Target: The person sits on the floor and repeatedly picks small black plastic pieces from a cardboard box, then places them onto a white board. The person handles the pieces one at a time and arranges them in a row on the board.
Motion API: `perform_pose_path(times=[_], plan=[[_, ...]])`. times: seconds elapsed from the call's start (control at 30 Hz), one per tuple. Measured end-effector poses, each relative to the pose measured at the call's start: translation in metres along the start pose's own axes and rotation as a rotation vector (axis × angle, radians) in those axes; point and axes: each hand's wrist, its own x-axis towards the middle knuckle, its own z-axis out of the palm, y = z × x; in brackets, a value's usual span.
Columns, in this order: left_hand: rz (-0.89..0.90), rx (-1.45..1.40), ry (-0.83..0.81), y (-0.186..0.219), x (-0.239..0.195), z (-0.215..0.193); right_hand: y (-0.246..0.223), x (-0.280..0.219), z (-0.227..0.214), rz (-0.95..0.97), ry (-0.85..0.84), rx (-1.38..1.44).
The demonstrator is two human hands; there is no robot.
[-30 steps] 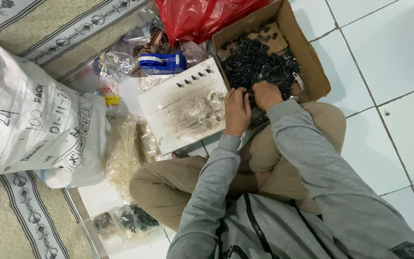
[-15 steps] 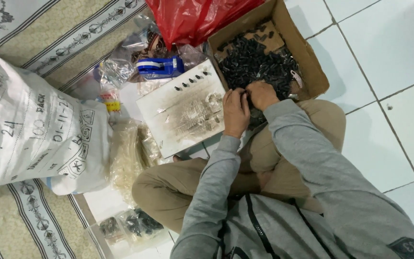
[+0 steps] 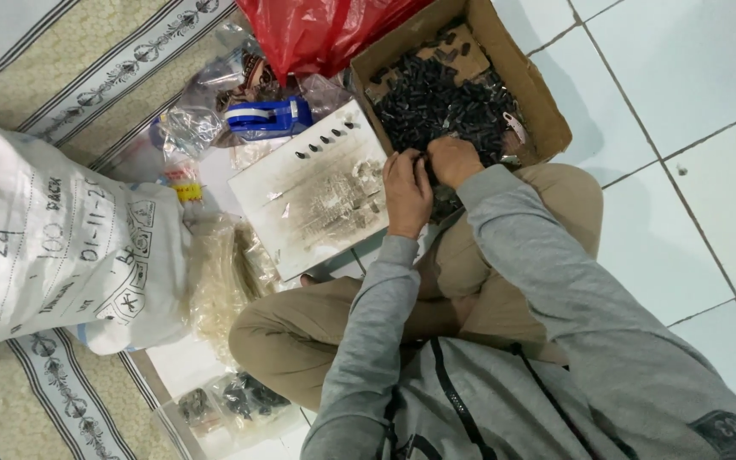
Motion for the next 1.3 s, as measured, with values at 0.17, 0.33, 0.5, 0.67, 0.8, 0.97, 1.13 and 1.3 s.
perform_pose_path(times=[0.17, 0.33, 0.5, 0.67, 0.8, 0.97, 1.13, 1.3], plan=[[-0.015, -0.035, 0.028, -0.007, -0.004, 0.005, -0.02, -0.017, -0.054, 0.007, -0.02, 0.145], [-0.082, -0.177, 0.07, 0.013, 0.002, -0.019, -0.041, -0.035, -0.107, 0.031, -0.008, 0.581], [-0.335, -0.445, 0.119, 0.017, -0.006, -0.075, -0.065, -0.063, -0.114, -0.077, 0.095, 0.923], [-0.525, -0.646, 0.131, -0.032, -0.018, -0.126, -0.111, -0.087, -0.087, -0.211, 0.156, 0.97], [-0.619, -0.808, 0.129, -0.039, -0.02, -0.18, -0.166, -0.111, -0.087, -0.429, 0.297, 0.913], [-0.613, -0.997, 0.192, -0.024, -0.032, -0.205, -0.218, -0.131, -0.095, -0.549, 0.312, 0.863], [-0.583, -1.182, 0.237, -0.04, -0.046, -0.186, -0.24, -0.132, -0.092, -0.573, 0.289, 0.813], [-0.589, -1.104, 0.235, -0.035, -0.042, -0.185, -0.247, -0.128, -0.083, -0.523, 0.268, 0.786]])
